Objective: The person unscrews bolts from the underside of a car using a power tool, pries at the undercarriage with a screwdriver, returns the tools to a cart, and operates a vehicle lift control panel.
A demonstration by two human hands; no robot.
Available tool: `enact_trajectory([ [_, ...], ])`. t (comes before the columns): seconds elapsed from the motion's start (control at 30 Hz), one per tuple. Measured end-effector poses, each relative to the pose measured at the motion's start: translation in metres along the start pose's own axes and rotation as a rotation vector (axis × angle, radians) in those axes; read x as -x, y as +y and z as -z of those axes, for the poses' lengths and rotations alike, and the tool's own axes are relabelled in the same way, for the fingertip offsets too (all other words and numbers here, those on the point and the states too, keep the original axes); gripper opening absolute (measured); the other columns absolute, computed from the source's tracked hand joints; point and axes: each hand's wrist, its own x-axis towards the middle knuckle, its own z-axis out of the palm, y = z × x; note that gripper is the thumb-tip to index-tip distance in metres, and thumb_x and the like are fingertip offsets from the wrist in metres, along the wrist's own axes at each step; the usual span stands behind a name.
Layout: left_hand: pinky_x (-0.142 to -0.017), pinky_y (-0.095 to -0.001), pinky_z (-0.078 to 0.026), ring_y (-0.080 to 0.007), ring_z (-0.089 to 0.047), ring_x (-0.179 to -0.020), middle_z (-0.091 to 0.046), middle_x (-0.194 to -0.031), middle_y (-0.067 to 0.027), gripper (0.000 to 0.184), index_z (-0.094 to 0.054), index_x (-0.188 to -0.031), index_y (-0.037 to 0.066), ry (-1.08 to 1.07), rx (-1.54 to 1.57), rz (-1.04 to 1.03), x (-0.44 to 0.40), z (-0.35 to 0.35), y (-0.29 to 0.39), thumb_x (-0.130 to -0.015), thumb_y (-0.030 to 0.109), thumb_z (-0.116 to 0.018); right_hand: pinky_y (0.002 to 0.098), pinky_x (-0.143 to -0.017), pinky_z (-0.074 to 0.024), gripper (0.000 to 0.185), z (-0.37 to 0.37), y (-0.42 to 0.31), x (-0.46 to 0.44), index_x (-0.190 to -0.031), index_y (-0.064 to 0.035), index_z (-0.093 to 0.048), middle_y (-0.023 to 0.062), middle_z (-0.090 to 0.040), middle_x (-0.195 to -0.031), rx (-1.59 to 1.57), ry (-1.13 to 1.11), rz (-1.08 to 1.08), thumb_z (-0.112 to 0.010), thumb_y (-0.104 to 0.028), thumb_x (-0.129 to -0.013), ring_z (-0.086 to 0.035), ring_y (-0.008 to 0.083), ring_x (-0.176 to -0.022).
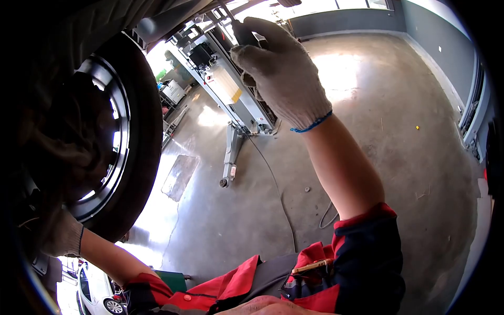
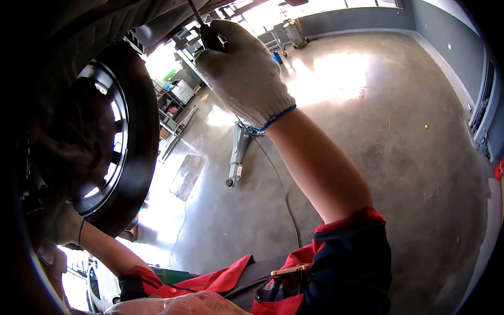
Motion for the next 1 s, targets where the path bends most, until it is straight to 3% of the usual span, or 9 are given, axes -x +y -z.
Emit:
enact_trajectory([
  [0.33, -0.057, -0.0347, -0.056, -0.0249, -0.071, -0.067, -0.074, -0.081, -0.0062, 0.034, -0.078, -0.090, 0.012, 0.029, -0.023, 0.002, -0.007, 0.010, 0.010, -0.091, 0.045, -0.070, 0.0241, -0.052, -0.0491, 0.037, -0.003, 0.014, 0.007, -0.130, -0.0065, -0.064, 0.0081, -0.070, -0.099, -0.359, -0.029, -0.182, -0.061, -0.022, -0.097, -0.062, 0.0102, -0.069],
  [0.47, -0.057, -0.0345, -0.055, -0.0245, -0.071, -0.068, -0.074, -0.081, -0.0063, 0.033, -0.077, -0.090, 0.012, 0.043, -0.016, -0.009, -0.007, 0.010, 0.009, -0.092, 0.044, -0.070, 0.0268, -0.058, -0.0559, 0.029, -0.003, 0.033, -0.022, -0.125, -0.0072, -0.067, 0.0097, -0.070, -0.099, -0.094, -0.084, -0.258, -0.061, -0.022, -0.100, -0.066, 0.0118, -0.077],
  [0.57, -0.057, -0.0343, -0.055, -0.0241, -0.071, -0.068, -0.074, -0.080, -0.0064, 0.031, -0.077, -0.090, 0.013, 0.057, -0.029, -0.028, -0.009, 0.019, 0.008, -0.092, 0.043, -0.071, 0.0266, -0.073, -0.0649, 0.011, 0.005, 0.064, -0.054, -0.103, -0.0049, -0.071, 0.0081, -0.071, -0.101, 0.940, 0.101, 0.840, -0.064, -0.002, -0.096, -0.071, 0.0147, -0.081],
  [0.67, -0.057, -0.0342, -0.055, -0.0238, -0.071, -0.068, -0.073, -0.080, -0.0066, 0.030, -0.077, -0.090, 0.013, 0.068, -0.053, -0.052, -0.016, 0.031, 0.005, -0.092, 0.042, -0.071, 0.0274, -0.069, -0.0590, 0.019, 0.031, 0.048, -0.061, -0.108, -0.0030, -0.070, 0.0073, -0.071, -0.096, 0.406, -0.073, 0.036, -0.062, -0.017, -0.099, -0.069, 0.0161, -0.075],
  [0.7, -0.057, -0.0341, -0.055, -0.0236, -0.071, -0.068, -0.073, -0.080, -0.0066, 0.030, -0.077, -0.090, 0.013, 0.069, -0.067, -0.062, -0.018, 0.034, 0.004, -0.092, 0.042, -0.071, 0.0438, -0.089, -0.0536, 0.028, 0.047, 0.062, -0.073, -0.113, -0.0026, -0.065, 0.0164, -0.071, -0.108, 0.852, -0.087, 0.496, -0.051, -0.020, -0.096, -0.068, 0.0344, -0.101],
  [0.77, -0.057, -0.0340, -0.055, -0.0234, -0.071, -0.069, -0.073, -0.080, -0.0067, 0.029, -0.077, -0.091, 0.013, 0.067, -0.092, -0.093, -0.023, 0.044, 0.003, -0.092, 0.041, -0.071, 0.0393, -0.081, -0.0550, 0.021, 0.063, 0.040, -0.073, -0.103, 0.0012, -0.068, 0.0144, -0.069, -0.099, 0.492, -0.116, 0.235, -0.055, -0.014, -0.095, -0.068, 0.0305, -0.090],
  [0.83, -0.057, -0.0339, -0.055, -0.0232, -0.070, -0.069, -0.073, -0.080, -0.0067, 0.028, -0.077, -0.091, 0.013, 0.063, -0.121, -0.128, -0.032, 0.051, 0.005, -0.093, 0.041, -0.072, 0.0287, -0.067, -0.0530, 0.020, 0.093, 0.052, -0.097, -0.106, 0.0000, -0.071, 0.0054, -0.067, -0.085, 1.192, -0.048, 1.026, -0.056, -0.010, -0.098, -0.064, 0.0152, -0.078],
  [0.93, -0.058, -0.0337, -0.055, -0.0230, -0.070, -0.069, -0.073, -0.081, -0.0068, 0.027, -0.077, -0.092, 0.014, 0.061, -0.137, -0.180, -0.041, 0.060, 0.004, -0.093, 0.039, -0.072, 0.0239, -0.064, -0.0502, 0.024, 0.114, 0.035, -0.117, -0.115, -0.0018, -0.072, -0.0004, -0.063, -0.081, 0.073, -0.343, -0.086, -0.057, -0.011, -0.099, -0.060, 0.0079, -0.076],
  [1.0, -0.061, -0.0349, -0.053, -0.0236, -0.069, -0.073, -0.072, -0.085, -0.0075, 0.026, -0.076, -0.095, 0.013, 0.065, -0.124, -0.198, -0.046, 0.064, 0.003, -0.094, 0.039, -0.070, 0.0251, -0.061, -0.0499, 0.028, 0.131, 0.008, -0.128, -0.119, -0.0039, -0.073, 0.0006, -0.065, -0.079, 0.192, -0.355, -0.079, -0.061, -0.012, -0.096, -0.057, 0.0090, -0.068],
])
